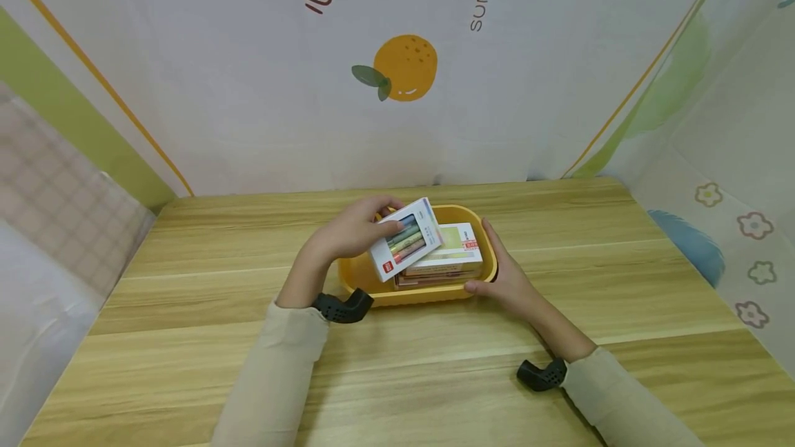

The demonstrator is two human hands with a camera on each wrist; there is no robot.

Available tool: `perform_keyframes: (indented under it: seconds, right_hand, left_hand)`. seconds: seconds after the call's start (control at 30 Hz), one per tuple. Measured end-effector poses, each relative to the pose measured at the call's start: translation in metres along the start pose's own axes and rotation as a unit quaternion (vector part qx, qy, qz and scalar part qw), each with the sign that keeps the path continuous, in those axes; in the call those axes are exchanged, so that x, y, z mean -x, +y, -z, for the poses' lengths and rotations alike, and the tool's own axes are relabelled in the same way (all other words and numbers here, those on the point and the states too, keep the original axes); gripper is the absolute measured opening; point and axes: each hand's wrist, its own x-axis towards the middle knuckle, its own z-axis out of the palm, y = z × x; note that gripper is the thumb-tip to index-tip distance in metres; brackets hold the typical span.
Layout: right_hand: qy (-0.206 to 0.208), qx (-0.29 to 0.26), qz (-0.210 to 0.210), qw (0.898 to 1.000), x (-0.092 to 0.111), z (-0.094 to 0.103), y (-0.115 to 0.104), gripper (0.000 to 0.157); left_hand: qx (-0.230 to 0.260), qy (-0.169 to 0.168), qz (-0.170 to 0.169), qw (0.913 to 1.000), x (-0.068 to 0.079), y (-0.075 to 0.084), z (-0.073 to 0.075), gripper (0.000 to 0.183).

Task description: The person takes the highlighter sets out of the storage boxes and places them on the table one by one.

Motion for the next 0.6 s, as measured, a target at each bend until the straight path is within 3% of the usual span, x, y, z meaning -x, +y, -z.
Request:
perform_keyframes:
  seconds: [0.6]
  right_hand:
    - [-0.003, -0.003, 0.001, 1.0, -0.0004, 0.0003, 0.0008, 0.125]
  left_hand:
    - [0.036, 0.045, 0.002, 0.9983, 0.0039, -0.0016, 0.007, 0.035]
